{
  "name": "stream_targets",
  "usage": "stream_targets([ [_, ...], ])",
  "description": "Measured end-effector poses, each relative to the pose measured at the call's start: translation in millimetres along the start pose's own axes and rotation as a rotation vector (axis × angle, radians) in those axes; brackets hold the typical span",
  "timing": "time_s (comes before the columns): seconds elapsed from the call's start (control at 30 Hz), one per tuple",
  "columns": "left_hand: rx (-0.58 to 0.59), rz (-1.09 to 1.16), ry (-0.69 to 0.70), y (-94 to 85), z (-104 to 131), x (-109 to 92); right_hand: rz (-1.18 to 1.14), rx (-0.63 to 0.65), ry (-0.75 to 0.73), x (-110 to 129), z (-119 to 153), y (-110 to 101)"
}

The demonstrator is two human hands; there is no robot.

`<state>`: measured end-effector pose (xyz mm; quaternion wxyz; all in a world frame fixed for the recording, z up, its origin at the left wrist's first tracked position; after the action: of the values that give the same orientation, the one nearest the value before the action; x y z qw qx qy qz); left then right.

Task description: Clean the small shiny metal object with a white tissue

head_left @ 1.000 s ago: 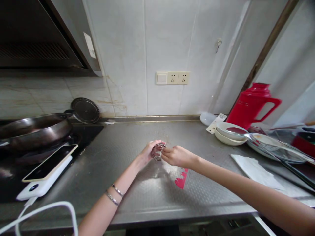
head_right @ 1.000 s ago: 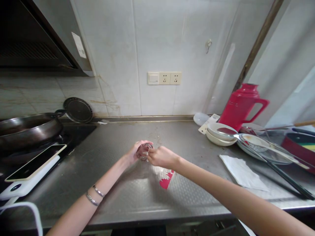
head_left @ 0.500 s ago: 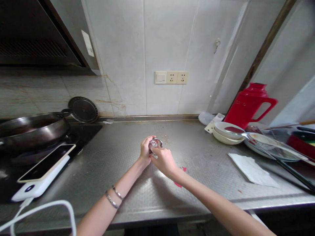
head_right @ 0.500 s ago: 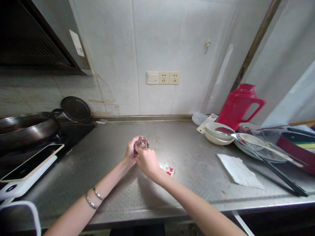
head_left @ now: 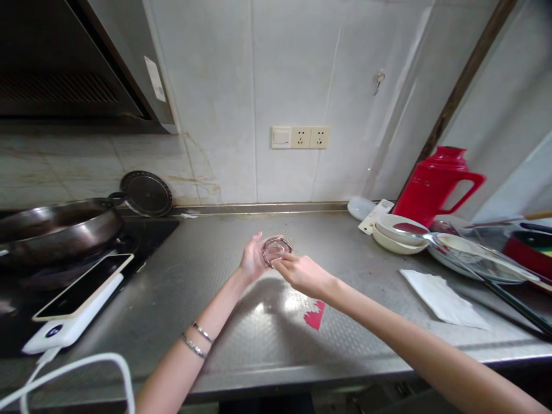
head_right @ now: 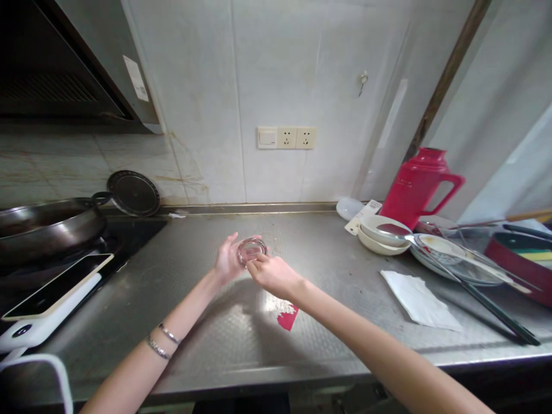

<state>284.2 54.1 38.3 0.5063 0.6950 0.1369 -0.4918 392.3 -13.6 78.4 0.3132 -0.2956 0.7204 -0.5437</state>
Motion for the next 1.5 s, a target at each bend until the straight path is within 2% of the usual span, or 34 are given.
stream_targets([
  [0.13,0.054,-0.096,-0.190,-8.7,0,4,0.042,0.059,-0.225,0,8,-2],
  [0.27,0.026,-0.144,-0.305,-14.8,-1,15,0.029,-0.013,-0.283,0,8,2],
  [0.37,-0.031,-0.149,-0.241,-13.1,-3,19,0.100,0.027,-0.235,1,5,3],
  [0.47,-0.124,-0.120,-0.110,-9.8,-5,17,0.167,0.131,-0.099,2,0,2],
  [0.57,-0.221,-0.094,-0.026,-7.8,-5,15,0.108,0.183,0.026,6,-5,2],
  [0.67,-0.294,-0.078,0.050,-6.7,-4,14,-0.048,0.137,0.166,11,-10,6],
  [0.83,-0.411,-0.077,0.202,-8.6,-5,17,-0.394,-0.104,0.538,13,-14,19],
  [0.93,-0.446,-0.132,0.260,-10.8,-5,19,-0.764,-0.255,0.671,11,-18,28],
  [1.1,-0.476,-0.331,0.361,-13.7,-5,16,-1.676,-0.503,0.905,-11,-23,35],
  [1.23,-0.459,-0.387,0.409,-9.8,-5,11,-1.841,-0.547,0.937,-29,-22,28],
  [1.33,-0.448,-0.294,0.330,-7.2,-6,11,-1.893,-0.549,0.932,-34,-14,29],
  [1.43,-0.406,-0.133,0.102,-9.6,-9,15,-1.908,-0.566,0.924,-36,0,30],
  [1.5,-0.347,-0.055,-0.071,-12.9,-10,17,-1.795,-0.613,0.852,-42,10,25],
])
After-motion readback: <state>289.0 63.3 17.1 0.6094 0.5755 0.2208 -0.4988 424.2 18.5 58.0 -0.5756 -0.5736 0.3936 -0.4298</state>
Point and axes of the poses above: each hand's wrist, its own z-axis away from the middle knuckle, its own y-axis out of the palm, x = y × z, the point moved 4 cm from there along -z, towards the middle knuckle, and after that the axes turned 6 degrees about -z, right-handed, at the moved point
